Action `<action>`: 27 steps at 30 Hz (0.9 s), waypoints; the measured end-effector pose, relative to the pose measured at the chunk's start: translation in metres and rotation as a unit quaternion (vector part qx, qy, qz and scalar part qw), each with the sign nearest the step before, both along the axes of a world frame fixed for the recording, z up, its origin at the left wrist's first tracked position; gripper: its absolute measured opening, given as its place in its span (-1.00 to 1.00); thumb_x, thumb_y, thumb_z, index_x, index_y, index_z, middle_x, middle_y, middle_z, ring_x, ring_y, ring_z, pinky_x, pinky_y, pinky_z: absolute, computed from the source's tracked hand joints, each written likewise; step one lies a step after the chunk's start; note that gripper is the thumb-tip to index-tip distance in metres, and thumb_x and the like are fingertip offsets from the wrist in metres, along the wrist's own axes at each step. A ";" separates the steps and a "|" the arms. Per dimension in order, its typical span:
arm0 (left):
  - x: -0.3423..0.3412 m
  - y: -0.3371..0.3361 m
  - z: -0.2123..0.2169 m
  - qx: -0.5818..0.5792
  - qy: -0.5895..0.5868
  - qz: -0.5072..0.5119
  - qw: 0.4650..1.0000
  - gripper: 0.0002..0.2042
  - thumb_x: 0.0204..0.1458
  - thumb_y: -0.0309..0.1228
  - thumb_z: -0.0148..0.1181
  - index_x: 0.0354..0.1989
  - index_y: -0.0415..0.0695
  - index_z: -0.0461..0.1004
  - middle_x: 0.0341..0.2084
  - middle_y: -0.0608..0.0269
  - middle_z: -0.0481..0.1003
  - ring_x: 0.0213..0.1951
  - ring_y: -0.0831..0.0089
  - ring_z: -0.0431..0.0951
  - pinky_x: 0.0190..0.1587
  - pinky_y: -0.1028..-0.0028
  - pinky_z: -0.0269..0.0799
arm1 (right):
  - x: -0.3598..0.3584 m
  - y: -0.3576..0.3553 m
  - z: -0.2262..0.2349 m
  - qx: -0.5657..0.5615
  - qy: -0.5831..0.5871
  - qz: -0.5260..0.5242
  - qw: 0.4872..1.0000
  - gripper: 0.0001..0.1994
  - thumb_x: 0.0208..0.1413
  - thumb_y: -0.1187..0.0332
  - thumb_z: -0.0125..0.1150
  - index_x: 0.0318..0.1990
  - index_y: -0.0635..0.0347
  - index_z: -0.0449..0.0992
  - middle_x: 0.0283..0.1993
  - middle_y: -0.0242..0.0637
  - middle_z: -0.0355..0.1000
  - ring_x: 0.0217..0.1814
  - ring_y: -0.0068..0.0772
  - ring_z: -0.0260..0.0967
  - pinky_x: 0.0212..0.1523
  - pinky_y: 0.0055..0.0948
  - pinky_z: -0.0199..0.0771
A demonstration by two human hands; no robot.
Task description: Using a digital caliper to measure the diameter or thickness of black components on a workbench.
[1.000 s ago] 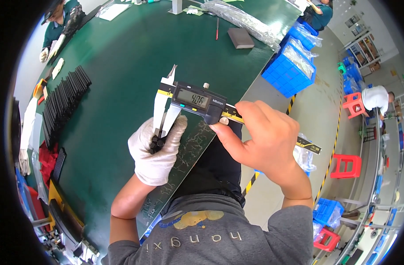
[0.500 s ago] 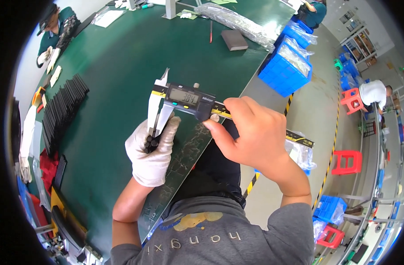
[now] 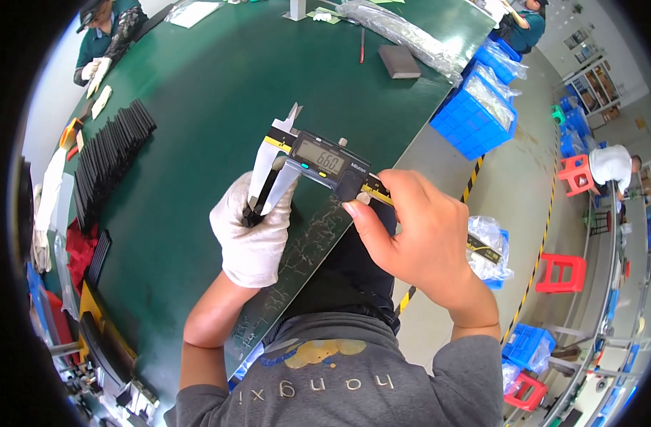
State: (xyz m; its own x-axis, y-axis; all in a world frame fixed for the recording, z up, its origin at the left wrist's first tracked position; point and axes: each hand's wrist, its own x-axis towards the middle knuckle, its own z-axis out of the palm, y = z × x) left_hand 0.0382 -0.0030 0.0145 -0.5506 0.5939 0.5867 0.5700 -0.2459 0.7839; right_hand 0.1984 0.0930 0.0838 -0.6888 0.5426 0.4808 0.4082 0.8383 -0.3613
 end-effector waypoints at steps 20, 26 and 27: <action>0.001 0.000 0.001 -0.003 -0.003 0.012 1.000 -0.72 -0.19 -0.66 0.23 -0.24 -0.18 0.49 -0.46 0.25 0.50 -0.49 0.51 0.47 -0.39 0.56 0.39 | -0.004 0.003 -0.005 0.014 0.006 -0.018 1.000 -0.69 -0.17 0.17 0.39 -0.42 0.20 0.48 -0.55 -0.31 0.43 -0.61 -0.28 0.39 -0.63 -0.43 0.32; -0.002 0.000 0.006 -0.026 -0.089 -0.105 0.990 -0.78 -0.10 -0.64 0.20 -0.23 -0.22 0.47 -0.51 0.34 0.44 -0.52 0.59 0.37 -0.43 0.60 0.32 | 0.000 0.007 -0.005 -0.004 0.041 -0.004 0.999 -0.75 -0.14 0.30 0.34 -0.34 0.22 0.46 -0.49 -0.30 0.44 -0.62 -0.35 0.36 -0.63 -0.46 0.30; -0.002 0.001 0.008 -0.034 -0.132 -0.131 0.982 -0.84 -0.02 -0.54 0.21 -0.23 -0.21 0.51 -0.49 0.34 0.49 -0.49 0.62 0.40 -0.40 0.60 0.34 | 0.000 0.009 -0.002 -0.002 0.038 -0.010 0.999 -0.76 -0.15 0.32 0.35 -0.34 0.22 0.46 -0.50 -0.31 0.43 -0.64 -0.39 0.33 -0.63 -0.49 0.28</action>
State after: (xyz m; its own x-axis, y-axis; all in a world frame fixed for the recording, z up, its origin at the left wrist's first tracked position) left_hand 0.0359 -0.0022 0.0227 -0.5019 0.7681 0.3976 0.2689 -0.2983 0.9158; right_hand 0.1983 0.1018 0.0819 -0.6393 0.5580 0.5291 0.3966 0.8288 -0.3948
